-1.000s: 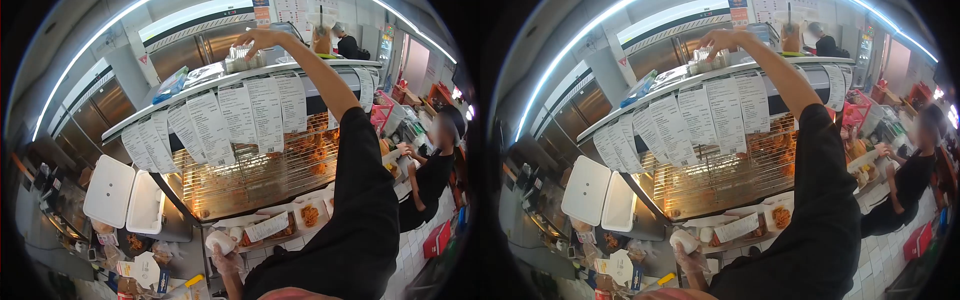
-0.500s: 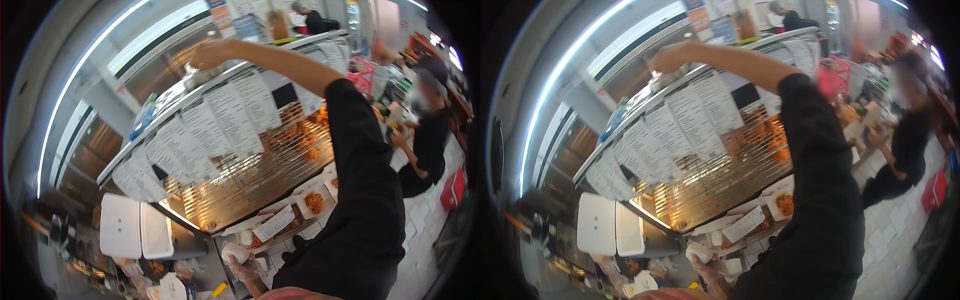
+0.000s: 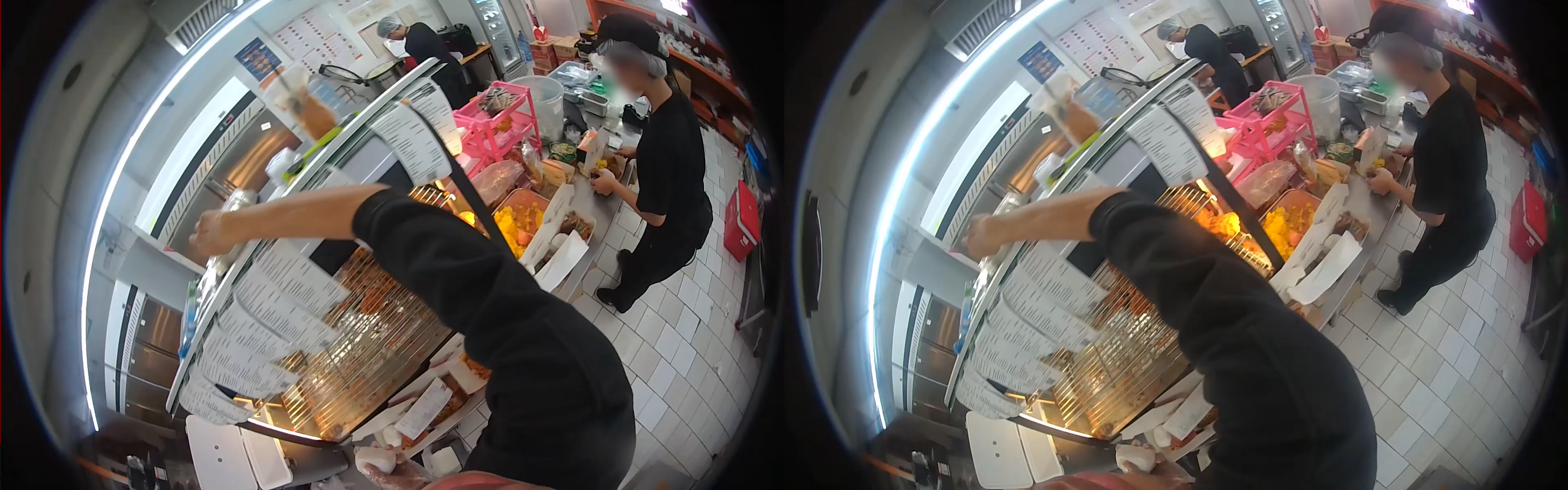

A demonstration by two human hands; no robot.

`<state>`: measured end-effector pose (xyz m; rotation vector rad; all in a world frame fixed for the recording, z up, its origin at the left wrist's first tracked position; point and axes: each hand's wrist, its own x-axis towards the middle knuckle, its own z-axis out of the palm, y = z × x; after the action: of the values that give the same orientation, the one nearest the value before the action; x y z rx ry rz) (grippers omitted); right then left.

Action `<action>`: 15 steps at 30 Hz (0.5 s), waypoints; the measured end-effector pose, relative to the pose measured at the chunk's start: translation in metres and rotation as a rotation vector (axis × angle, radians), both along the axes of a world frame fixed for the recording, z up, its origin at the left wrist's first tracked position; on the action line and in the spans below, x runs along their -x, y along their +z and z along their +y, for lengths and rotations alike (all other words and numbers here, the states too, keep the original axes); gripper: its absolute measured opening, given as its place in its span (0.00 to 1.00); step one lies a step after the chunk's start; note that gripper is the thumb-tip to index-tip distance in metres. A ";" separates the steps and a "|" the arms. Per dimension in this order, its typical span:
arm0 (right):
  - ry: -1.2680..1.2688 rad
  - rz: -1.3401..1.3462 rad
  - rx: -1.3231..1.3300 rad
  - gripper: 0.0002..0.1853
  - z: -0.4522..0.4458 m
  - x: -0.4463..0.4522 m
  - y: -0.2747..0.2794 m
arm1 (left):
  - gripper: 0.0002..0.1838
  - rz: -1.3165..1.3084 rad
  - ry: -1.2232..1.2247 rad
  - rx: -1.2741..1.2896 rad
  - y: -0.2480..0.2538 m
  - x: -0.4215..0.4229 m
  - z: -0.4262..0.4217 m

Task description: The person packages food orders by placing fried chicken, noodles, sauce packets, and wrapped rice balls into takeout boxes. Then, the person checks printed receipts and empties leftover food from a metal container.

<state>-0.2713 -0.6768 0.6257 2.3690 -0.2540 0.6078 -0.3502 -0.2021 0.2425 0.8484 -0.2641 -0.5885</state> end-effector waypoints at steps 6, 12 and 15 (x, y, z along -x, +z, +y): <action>0.105 -0.091 -0.409 0.26 -0.005 -0.018 0.015 | 0.31 0.015 0.140 -0.101 -0.016 0.058 -0.037; -0.192 0.049 -0.711 0.27 -0.011 -0.058 0.037 | 0.32 0.031 0.295 -0.184 -0.032 0.083 -0.039; -0.254 0.185 -0.740 0.26 -0.011 -0.049 0.047 | 0.33 0.031 0.371 -0.222 -0.038 0.085 -0.027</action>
<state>-0.2221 -0.6882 0.6729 2.9961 -0.7930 0.1753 -0.4349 -0.2293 0.2045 1.0711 -0.0095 -0.2855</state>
